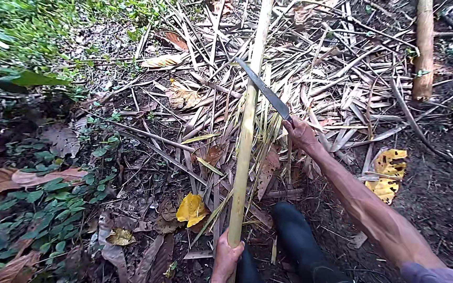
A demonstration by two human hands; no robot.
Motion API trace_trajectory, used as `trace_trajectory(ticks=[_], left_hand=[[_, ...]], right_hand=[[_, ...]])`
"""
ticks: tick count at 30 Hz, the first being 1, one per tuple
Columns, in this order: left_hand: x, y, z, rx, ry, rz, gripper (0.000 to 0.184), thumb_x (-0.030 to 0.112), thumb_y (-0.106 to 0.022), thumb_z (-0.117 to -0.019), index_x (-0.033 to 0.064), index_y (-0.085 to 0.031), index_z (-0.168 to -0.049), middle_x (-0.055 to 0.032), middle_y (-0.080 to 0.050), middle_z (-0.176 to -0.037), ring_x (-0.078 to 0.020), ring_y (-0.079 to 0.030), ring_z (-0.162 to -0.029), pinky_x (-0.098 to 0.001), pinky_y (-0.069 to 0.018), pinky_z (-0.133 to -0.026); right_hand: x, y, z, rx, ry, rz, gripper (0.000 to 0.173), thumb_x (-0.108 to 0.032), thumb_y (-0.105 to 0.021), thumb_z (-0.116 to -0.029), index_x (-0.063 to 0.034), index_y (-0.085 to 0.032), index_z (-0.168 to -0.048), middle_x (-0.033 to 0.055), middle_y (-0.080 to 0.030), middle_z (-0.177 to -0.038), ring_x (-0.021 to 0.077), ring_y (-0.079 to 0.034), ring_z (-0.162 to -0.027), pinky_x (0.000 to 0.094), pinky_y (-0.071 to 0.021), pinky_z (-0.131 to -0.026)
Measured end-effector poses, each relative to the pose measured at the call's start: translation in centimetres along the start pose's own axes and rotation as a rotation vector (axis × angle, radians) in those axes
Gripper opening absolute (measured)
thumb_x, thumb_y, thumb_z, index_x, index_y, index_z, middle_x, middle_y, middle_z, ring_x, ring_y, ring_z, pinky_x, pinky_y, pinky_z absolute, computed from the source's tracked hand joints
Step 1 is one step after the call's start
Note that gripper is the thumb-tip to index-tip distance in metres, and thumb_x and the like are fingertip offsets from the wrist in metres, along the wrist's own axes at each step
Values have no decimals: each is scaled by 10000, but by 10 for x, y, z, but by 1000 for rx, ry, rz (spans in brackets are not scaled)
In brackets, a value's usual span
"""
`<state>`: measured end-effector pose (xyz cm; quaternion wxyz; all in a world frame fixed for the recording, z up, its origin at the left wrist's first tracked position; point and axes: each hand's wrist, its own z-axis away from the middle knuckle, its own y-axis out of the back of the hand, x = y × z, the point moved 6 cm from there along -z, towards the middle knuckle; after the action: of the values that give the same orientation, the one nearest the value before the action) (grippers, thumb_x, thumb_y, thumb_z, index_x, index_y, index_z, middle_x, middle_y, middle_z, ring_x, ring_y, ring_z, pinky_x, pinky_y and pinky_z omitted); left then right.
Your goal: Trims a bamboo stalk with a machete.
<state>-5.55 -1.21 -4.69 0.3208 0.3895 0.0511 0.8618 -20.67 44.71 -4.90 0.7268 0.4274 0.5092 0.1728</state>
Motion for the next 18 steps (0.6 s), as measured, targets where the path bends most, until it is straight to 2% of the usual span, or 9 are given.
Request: trace_trajectory(ticks=[2, 3, 6, 10, 12, 14, 16, 18], left_hand=[[1, -2, 3, 2, -5, 6, 482, 117, -755, -709, 7, -636, -1163, -77, -674, -749, -182, -635, -525, -351, -573, -501], [2, -3, 4, 1, -10, 7, 482, 106, -757, -707, 7, -638, -1164, -76, -676, -750, -180, -636, -528, -350, -573, -503], [2, -5, 7, 2, -25, 0, 492, 111, -755, -700, 16, -641, -1169, -63, -674, -752, -164, -633, -533, -342, -572, -512], [1, -7, 9, -9, -15, -25, 494, 127, -755, -706, 22, -644, -1176, -65, -684, -779, -168, -649, -562, -353, -584, -538], [7, -10, 12, 7, -20, -46, 479, 126, -752, -692, 29, -654, -1150, -59, -681, -776, -162, -644, -559, -354, -578, -534], [11, -12, 15, 23, -39, -60, 449, 129, -751, -686, 34, -664, -1116, -47, -676, -763, -152, -639, -551, -346, -574, -526], [12, -12, 19, 27, -45, -57, 432, 130, -755, -687, 36, -668, -1099, -42, -679, -755, -151, -643, -548, -344, -579, -525], [12, -13, 20, 27, -44, -47, 429, 129, -757, -687, 33, -665, -1095, -46, -679, -748, -156, -643, -537, -349, -581, -515]], right_hand=[[-7, 0, 23, 20, 172, 87, 619, -633, -370, -1050, -58, -598, -1023, 143, -594, -692, 352, -639, -612, 572, -523, -543], [-13, -5, 31, 21, 243, 113, 590, -624, -411, -1042, -70, -609, -1000, 114, -587, -675, 317, -624, -580, 543, -518, -517], [-37, -16, 51, -104, 378, 134, 590, -598, -489, -1023, -25, -633, -1038, 133, -641, -777, 320, -672, -668, 537, -563, -602], [-50, -21, 61, -131, 488, 179, 588, -615, -533, -994, -35, -631, -972, 130, -642, -802, 304, -669, -650, 498, -558, -566], [-44, -21, 51, -84, 442, 147, 597, -610, -510, -1007, -26, -631, -989, 135, -639, -788, 315, -668, -644, 514, -555, -559], [-31, -17, 35, -15, 297, 44, 618, -602, -439, -1042, -13, -624, -1022, 154, -621, -731, 349, -659, -641, 559, -539, -570], [-22, -10, 23, 10, 177, -33, 656, -621, -386, -1049, -6, -609, -1003, 156, -593, -678, 358, -642, -633, 576, -524, -594], [-24, -6, 21, 17, 211, -24, 657, -630, -369, -1047, -20, -597, -963, 128, -568, -646, 331, -625, -599, 547, -516, -567]])
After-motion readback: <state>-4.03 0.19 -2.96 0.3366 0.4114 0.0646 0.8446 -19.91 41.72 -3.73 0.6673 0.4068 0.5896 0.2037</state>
